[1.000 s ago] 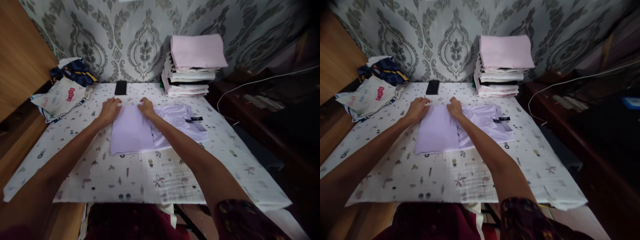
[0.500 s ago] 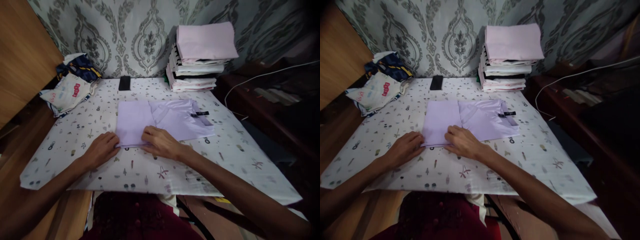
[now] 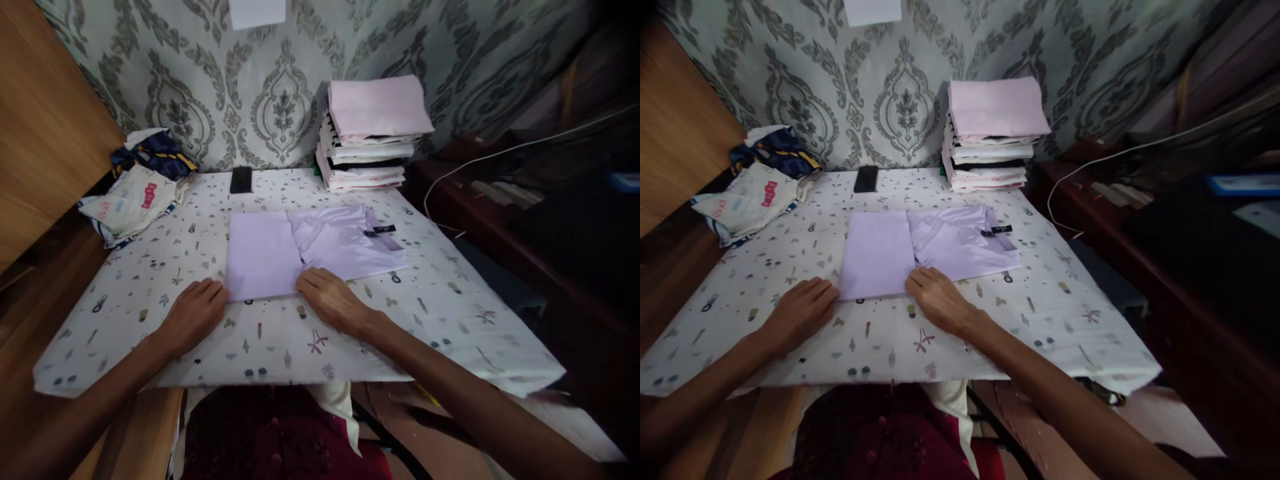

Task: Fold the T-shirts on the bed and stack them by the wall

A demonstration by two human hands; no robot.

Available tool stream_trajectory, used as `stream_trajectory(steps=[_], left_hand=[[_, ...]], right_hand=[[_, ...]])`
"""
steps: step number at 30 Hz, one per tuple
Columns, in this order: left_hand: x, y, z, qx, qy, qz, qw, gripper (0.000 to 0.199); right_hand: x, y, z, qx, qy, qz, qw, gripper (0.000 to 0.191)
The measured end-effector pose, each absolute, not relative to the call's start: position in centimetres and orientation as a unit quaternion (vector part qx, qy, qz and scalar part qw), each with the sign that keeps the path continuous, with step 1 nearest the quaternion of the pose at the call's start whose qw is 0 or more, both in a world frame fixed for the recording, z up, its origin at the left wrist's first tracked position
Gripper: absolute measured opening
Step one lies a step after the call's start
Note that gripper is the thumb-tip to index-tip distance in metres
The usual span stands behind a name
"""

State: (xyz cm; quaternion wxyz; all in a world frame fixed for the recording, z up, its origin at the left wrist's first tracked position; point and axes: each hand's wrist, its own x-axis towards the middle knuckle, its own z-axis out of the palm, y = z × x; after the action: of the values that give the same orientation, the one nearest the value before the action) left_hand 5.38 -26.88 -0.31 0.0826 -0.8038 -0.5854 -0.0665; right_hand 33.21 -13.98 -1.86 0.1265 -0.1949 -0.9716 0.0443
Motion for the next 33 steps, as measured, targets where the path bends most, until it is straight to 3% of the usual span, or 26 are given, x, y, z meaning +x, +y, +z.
stream_trajectory(steps=[7, 11, 15, 18, 21, 33], left_hand=[[5.4, -25.9, 0.9, -0.819, -0.563, -0.108, 0.04, 0.015], [6.3, -22.3, 1.8, -0.79, -0.583, -0.192, -0.014, 0.02], [7.7, -17.3, -0.3, -0.772, -0.602, -0.205, 0.002, 0.035], [8.6, -15.3, -2.8, -0.787, -0.602, -0.136, 0.009, 0.057], [8.9, -15.0, -4.4, -0.799, -0.596, -0.082, 0.003, 0.066], [5.9, -12.5, -4.1, -0.744, -0.653, -0.14, -0.003, 0.054]], right_hand=[[33.0, -14.1, -0.9, -0.191, -0.969, 0.084, 0.133, 0.013], [30.2, -13.0, 0.3, -0.25, -0.948, 0.106, 0.167, 0.022], [25.0, -9.4, 0.7, -0.331, -0.928, 0.088, 0.15, 0.036], [22.0, -5.9, -0.2, -0.369, -0.917, 0.11, 0.107, 0.043], [20.9, -3.4, -1.8, -0.407, -0.9, 0.125, 0.092, 0.048], [20.8, -2.1, -2.7, -0.431, -0.882, 0.169, 0.084, 0.054]])
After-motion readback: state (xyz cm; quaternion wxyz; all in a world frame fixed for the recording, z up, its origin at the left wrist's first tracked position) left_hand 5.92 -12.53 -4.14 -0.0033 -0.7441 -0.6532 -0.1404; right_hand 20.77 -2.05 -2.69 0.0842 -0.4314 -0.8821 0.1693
